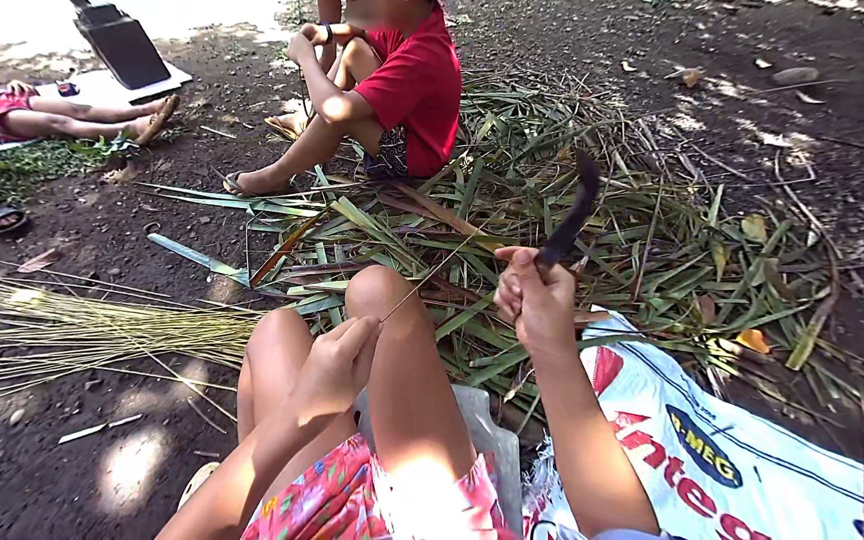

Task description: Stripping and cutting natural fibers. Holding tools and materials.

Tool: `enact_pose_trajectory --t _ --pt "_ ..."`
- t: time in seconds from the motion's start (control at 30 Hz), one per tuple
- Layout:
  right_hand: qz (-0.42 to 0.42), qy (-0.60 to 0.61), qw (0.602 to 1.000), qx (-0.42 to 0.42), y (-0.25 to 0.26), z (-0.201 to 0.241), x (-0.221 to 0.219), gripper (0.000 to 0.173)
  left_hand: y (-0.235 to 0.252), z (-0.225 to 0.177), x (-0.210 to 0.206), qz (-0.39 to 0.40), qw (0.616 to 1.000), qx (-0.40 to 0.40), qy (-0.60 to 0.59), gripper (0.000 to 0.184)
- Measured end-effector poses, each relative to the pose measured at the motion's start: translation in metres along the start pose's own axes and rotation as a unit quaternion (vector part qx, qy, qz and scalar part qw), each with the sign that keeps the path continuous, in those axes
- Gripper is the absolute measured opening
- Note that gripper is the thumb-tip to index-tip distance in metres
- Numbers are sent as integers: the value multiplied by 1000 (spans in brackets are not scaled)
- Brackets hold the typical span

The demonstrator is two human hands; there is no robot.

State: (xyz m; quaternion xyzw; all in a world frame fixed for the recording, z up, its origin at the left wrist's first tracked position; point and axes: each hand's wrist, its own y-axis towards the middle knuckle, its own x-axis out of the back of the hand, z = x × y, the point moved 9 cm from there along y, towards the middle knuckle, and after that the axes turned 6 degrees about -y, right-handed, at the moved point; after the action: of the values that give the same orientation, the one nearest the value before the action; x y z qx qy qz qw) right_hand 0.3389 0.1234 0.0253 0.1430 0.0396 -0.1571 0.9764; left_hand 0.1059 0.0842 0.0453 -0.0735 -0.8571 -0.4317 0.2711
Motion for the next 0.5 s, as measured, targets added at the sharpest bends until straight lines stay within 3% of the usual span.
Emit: enact_pose_trajectory --t 0.1,0.2,0.33,0.43,0.5 --pt "23 53 997 -50 -2 -2 -23 22 -3 -4 -5 14 1000 1 -17 19" --pt "-21 83 995 -58 1 3 -26 25 -7 -3 -17 54 997 28 -54 18" --pt "-5 81 997 -16 -1 13 -28 31 13 -2 -44 161 942 201 -216 31" --pt "34 48 998 8 -10 15 -36 30 49 -9 -57 120 912 242 -310 30" --pt "37 -33 997 52 -14 21 -32 24 67 -12 -58 72 927 211 -301 22"
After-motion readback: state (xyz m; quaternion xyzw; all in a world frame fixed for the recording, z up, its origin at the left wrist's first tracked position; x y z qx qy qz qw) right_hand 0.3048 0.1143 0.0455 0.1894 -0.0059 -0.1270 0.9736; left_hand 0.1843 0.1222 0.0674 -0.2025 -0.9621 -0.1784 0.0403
